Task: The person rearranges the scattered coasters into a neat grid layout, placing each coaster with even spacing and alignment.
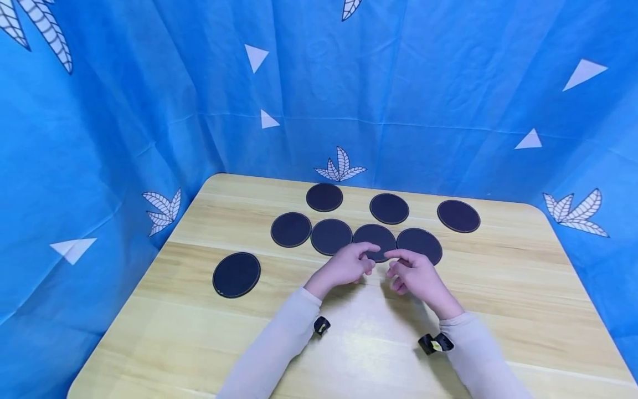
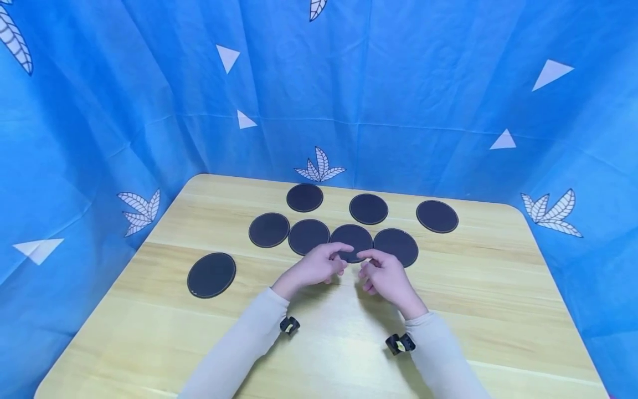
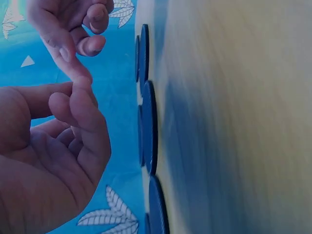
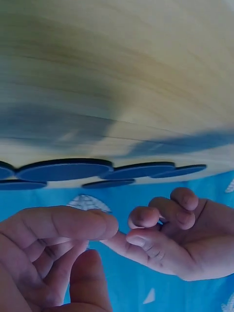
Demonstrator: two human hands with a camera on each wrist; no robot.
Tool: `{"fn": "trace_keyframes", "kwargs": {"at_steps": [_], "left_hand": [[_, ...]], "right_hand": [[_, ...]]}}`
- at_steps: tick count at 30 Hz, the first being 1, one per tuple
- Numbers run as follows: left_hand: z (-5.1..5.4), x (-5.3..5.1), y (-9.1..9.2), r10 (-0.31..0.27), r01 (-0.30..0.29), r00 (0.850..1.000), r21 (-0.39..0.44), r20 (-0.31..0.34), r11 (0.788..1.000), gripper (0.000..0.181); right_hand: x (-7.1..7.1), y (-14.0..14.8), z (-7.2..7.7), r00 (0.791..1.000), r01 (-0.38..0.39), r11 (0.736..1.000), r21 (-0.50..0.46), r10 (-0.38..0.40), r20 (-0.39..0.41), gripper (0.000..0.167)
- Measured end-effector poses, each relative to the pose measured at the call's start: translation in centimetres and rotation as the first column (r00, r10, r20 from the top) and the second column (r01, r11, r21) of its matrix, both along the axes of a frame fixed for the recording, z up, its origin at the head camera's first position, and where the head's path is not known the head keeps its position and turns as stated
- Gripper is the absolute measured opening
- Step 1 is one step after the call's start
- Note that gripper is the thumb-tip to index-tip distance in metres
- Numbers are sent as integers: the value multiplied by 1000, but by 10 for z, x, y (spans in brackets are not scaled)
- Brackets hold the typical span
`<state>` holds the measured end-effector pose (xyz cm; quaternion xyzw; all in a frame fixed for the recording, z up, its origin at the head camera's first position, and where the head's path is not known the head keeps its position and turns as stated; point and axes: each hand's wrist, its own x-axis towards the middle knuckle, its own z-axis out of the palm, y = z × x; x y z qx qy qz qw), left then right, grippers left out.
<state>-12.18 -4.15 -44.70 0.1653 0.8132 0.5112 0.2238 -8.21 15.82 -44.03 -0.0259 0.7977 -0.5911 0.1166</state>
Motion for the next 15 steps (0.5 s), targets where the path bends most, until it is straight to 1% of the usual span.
{"fn": "trace_keyframes", "kwargs": {"at_steps": [3, 8, 15], "left_hand": [[4, 5, -13, 7, -7, 999, -20, -34, 1000, 41], [10, 15, -41, 25, -30, 996, -52, -84, 998, 40], [9, 29, -79, 60, -67, 994, -74, -89, 995, 40]], "right_hand": [[3, -9, 3, 1000, -21, 1000, 7, 21, -12, 32], [6, -25, 5, 997, -71, 997, 4, 71, -16, 32], [11, -49, 2, 992, -128, 992, 5, 128, -23, 30]]}}
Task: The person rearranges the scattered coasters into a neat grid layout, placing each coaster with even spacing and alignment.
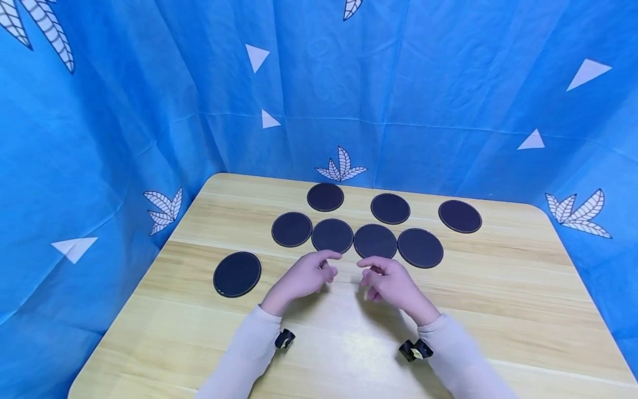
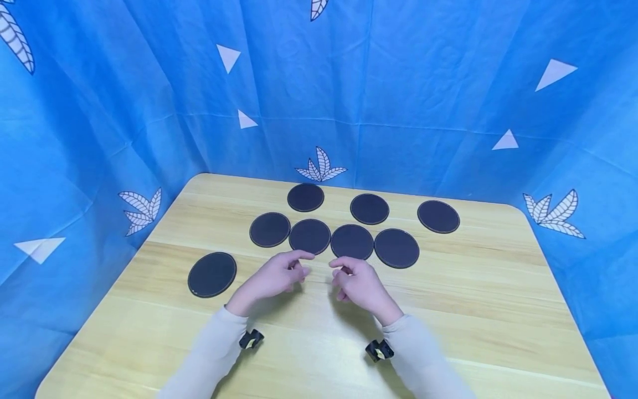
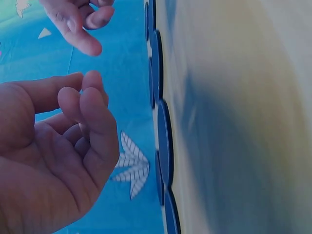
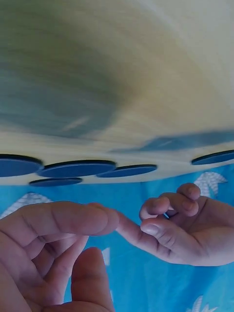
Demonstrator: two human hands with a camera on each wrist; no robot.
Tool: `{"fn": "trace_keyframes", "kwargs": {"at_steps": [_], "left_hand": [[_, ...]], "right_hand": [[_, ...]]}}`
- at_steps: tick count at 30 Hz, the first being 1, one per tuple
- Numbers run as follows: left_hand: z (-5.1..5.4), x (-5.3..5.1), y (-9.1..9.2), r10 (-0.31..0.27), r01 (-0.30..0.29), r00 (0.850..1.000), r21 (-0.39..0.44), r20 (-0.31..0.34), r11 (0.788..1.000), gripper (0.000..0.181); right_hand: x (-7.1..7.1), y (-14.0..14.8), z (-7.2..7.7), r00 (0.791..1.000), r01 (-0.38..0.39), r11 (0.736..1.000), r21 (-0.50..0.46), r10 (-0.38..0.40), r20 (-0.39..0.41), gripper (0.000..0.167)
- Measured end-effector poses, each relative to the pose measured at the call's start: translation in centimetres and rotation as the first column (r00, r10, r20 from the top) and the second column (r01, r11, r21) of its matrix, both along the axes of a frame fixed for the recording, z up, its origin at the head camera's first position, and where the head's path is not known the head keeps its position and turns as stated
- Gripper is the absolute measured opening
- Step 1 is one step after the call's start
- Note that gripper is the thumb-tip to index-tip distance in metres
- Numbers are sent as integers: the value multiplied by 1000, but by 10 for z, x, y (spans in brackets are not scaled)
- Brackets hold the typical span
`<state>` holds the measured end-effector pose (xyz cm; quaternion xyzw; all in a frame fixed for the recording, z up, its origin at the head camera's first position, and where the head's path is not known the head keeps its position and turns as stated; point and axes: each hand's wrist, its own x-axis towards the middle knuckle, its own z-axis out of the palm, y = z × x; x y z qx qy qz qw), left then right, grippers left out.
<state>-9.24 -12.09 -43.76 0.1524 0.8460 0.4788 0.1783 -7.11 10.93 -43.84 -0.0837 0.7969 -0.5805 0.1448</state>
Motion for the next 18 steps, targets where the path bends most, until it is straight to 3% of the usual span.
{"fn": "trace_keyframes", "kwargs": {"at_steps": [8, 18], "left_hand": [[2, 14, -43, 55, -54, 998, -49, 20, 997, 38], [-2, 19, -99, 162, -160, 987, -138, 6, 978, 40]], "right_hand": [[7, -33, -3, 999, -35, 999, 23, 35, -21, 26], [9, -67, -5, 992, -127, 992, -17, 127, -4, 26]]}}
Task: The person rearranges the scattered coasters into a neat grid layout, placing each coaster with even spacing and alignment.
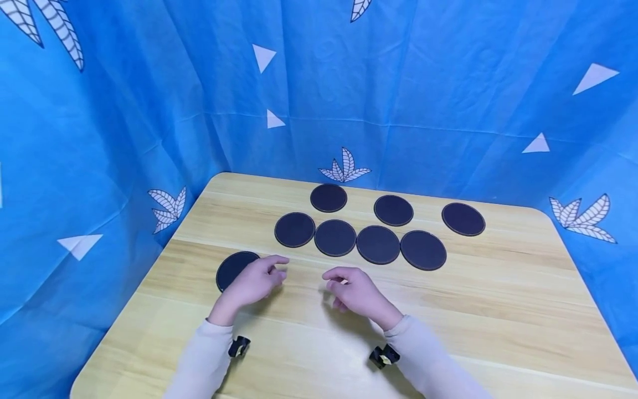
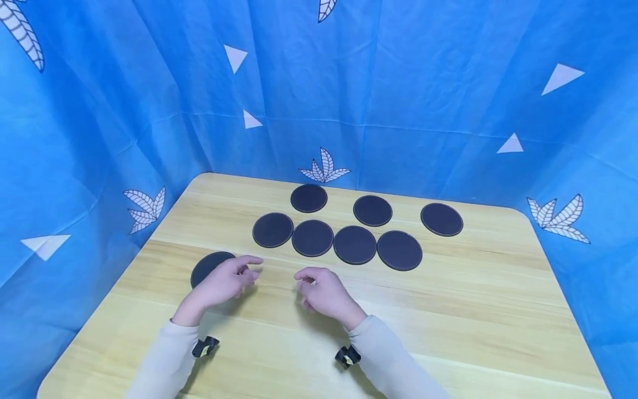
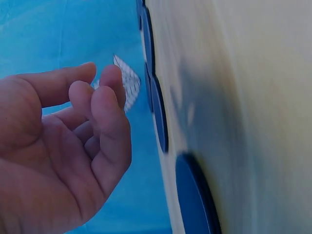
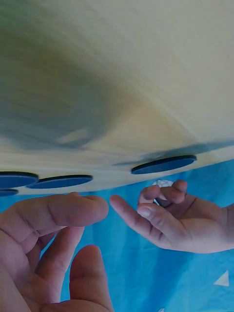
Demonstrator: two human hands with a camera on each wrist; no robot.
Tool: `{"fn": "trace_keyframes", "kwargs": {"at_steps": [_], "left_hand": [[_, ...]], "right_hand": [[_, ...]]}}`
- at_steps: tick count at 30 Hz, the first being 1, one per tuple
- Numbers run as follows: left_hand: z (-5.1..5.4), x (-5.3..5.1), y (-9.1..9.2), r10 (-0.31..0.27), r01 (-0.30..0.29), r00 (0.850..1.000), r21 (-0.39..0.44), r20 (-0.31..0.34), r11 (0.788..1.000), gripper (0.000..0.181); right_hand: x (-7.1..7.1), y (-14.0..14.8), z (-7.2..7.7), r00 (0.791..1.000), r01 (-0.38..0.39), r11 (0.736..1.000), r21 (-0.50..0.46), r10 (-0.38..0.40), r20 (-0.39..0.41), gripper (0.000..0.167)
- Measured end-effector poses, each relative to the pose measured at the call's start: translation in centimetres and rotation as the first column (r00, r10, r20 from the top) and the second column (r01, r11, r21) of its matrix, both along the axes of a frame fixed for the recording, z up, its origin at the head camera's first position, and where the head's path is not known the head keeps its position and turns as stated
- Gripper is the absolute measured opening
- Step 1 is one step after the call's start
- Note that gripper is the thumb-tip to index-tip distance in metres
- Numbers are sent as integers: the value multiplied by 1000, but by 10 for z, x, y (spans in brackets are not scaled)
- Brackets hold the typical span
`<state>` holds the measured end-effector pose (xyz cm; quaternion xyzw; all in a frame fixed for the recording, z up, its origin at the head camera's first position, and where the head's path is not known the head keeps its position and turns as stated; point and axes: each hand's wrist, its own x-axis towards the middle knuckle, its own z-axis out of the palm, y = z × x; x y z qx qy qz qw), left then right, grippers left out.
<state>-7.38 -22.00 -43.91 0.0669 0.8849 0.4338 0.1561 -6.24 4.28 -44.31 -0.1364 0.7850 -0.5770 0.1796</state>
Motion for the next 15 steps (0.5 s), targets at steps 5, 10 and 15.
{"fn": "trace_keyframes", "kwargs": {"at_steps": [5, 10, 15], "left_hand": [[-1, -2, -25, 44, -56, 995, -152, -85, 987, 40], [2, -4, -49, 102, -137, 986, -296, -131, 945, 40], [3, -4, -68, 156, -186, 982, -389, -107, 903, 46]], "right_hand": [[-1, -15, -2, 999, -28, 1000, -4, 28, 20, 26], [-3, -28, -6, 997, -42, 999, -25, 44, 70, 30], [-5, -46, -16, 986, -56, 996, -74, 67, 150, 38]]}}
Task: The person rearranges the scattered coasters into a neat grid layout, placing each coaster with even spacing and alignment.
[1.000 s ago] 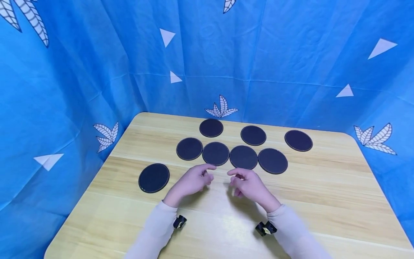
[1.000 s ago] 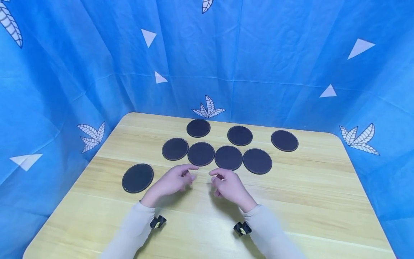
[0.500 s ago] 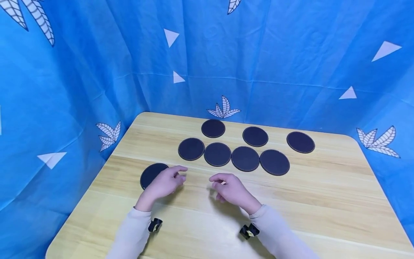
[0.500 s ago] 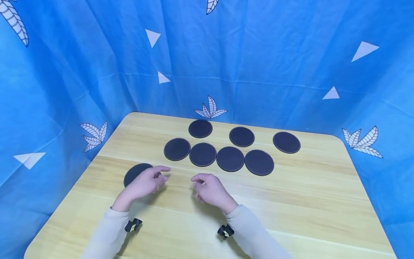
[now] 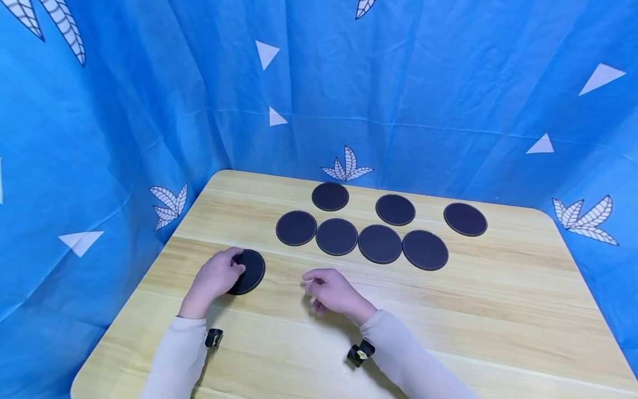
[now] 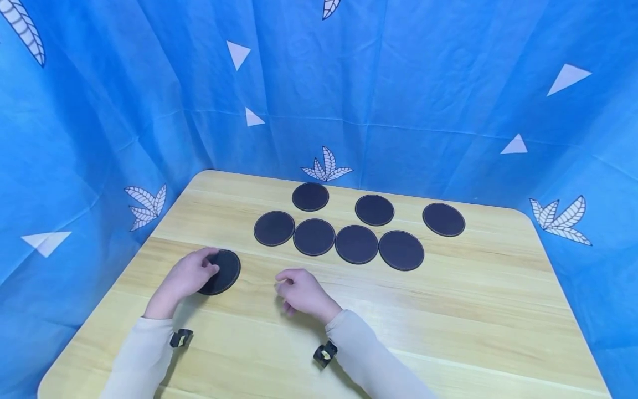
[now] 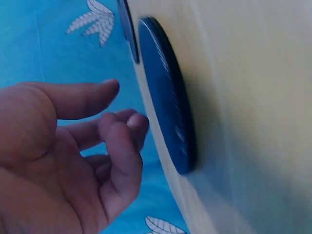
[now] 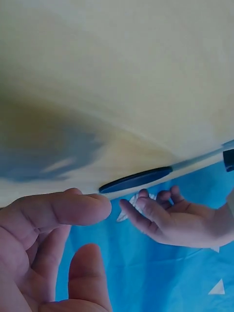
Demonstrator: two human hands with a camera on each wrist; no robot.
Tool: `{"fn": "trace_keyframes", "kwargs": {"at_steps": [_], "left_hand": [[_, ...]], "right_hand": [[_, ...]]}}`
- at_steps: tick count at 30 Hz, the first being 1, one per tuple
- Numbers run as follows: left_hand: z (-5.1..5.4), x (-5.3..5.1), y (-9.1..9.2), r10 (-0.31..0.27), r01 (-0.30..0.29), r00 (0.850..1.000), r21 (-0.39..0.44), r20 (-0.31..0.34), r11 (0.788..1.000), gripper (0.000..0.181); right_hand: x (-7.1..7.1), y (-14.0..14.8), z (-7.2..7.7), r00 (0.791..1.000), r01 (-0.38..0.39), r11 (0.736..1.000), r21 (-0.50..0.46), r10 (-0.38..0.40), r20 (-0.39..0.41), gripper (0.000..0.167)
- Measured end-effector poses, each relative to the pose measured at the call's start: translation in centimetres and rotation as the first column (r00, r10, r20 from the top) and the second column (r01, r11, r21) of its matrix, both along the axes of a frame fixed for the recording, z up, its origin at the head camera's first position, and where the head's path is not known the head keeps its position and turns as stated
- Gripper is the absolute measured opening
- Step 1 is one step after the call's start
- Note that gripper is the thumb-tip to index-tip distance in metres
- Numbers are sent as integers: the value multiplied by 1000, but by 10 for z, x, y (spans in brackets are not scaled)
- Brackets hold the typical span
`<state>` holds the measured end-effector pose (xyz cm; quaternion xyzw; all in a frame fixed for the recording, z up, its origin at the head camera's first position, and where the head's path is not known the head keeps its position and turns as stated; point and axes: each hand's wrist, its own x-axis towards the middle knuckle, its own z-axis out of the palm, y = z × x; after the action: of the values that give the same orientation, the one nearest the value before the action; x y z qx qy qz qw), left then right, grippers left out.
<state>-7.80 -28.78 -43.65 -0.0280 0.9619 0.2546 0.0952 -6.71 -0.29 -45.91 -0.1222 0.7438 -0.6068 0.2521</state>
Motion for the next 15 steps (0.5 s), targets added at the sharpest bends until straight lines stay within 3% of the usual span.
{"fn": "trace_keyframes", "kwargs": {"at_steps": [8, 15], "left_hand": [[-7, 4, -18, 68, -62, 994, -70, 82, 996, 55], [-8, 4, -20, 70, -62, 993, -79, 93, 995, 57]], "right_hand": [[1, -29, -12, 985, -13, 998, -68, 24, 168, 56], [0, -51, -13, 969, -7, 993, -117, 36, 246, 69]]}}
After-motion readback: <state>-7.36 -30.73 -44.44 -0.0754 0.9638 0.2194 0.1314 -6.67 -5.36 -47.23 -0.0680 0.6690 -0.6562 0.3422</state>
